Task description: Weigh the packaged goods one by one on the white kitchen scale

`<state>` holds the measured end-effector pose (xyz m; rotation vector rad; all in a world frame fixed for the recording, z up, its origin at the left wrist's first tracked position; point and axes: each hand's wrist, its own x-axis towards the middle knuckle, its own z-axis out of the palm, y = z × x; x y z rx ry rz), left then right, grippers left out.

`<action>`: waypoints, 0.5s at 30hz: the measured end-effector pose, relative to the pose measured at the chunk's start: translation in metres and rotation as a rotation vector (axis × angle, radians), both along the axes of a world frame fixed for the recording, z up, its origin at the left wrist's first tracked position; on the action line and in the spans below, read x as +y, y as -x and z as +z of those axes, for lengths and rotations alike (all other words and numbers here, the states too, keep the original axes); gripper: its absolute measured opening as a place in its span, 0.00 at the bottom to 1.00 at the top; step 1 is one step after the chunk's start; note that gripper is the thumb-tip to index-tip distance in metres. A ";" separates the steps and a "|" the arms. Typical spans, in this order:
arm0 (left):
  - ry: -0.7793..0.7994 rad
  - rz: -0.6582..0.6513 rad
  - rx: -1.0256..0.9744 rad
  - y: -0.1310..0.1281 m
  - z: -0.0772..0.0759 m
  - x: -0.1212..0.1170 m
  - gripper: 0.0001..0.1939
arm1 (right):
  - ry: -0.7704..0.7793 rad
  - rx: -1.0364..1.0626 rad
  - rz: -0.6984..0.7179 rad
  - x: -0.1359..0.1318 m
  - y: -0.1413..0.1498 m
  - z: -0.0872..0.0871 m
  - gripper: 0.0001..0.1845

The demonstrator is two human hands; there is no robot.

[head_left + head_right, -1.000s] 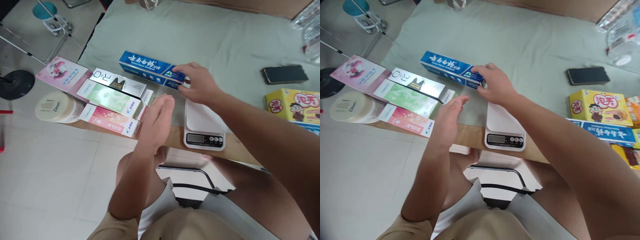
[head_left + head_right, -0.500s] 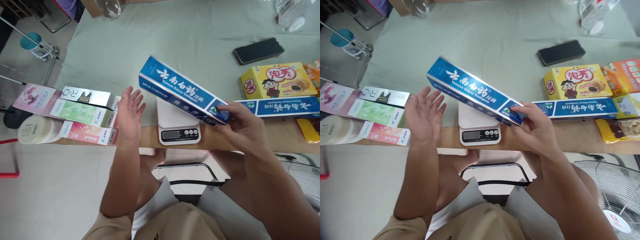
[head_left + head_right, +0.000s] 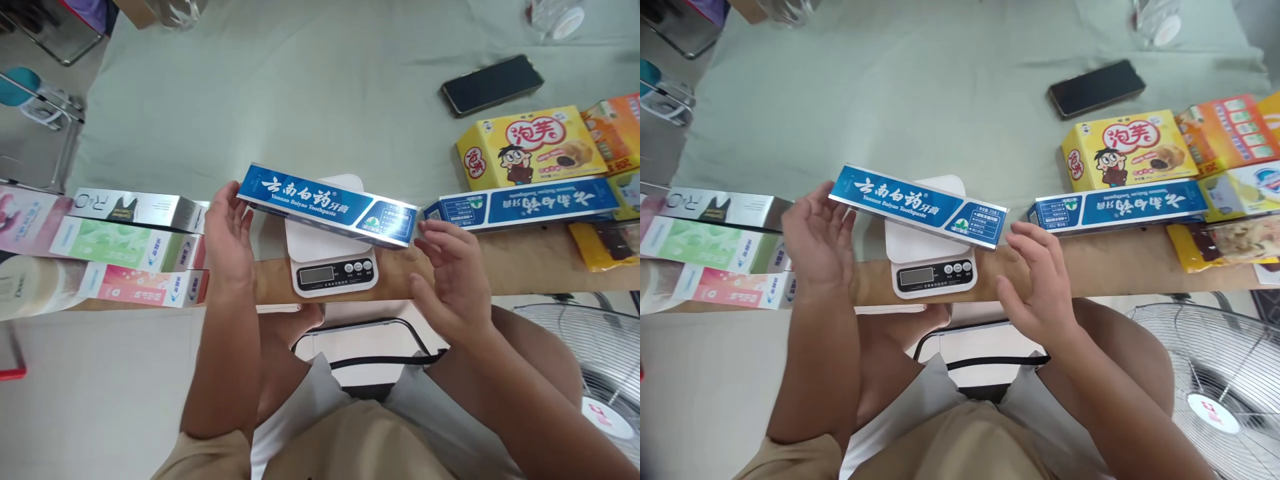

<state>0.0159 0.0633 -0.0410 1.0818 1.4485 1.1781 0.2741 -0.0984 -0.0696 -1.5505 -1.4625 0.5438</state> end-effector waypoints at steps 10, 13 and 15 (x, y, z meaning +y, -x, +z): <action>-0.124 0.037 -0.069 -0.010 -0.005 0.007 0.14 | 0.044 0.106 0.124 0.008 0.012 -0.007 0.42; -0.198 0.046 -0.041 -0.014 0.003 0.001 0.13 | 0.028 0.227 0.141 0.003 0.011 -0.006 0.38; -0.271 0.052 -0.069 -0.022 0.015 -0.012 0.12 | -0.001 0.293 0.083 -0.002 0.007 0.001 0.32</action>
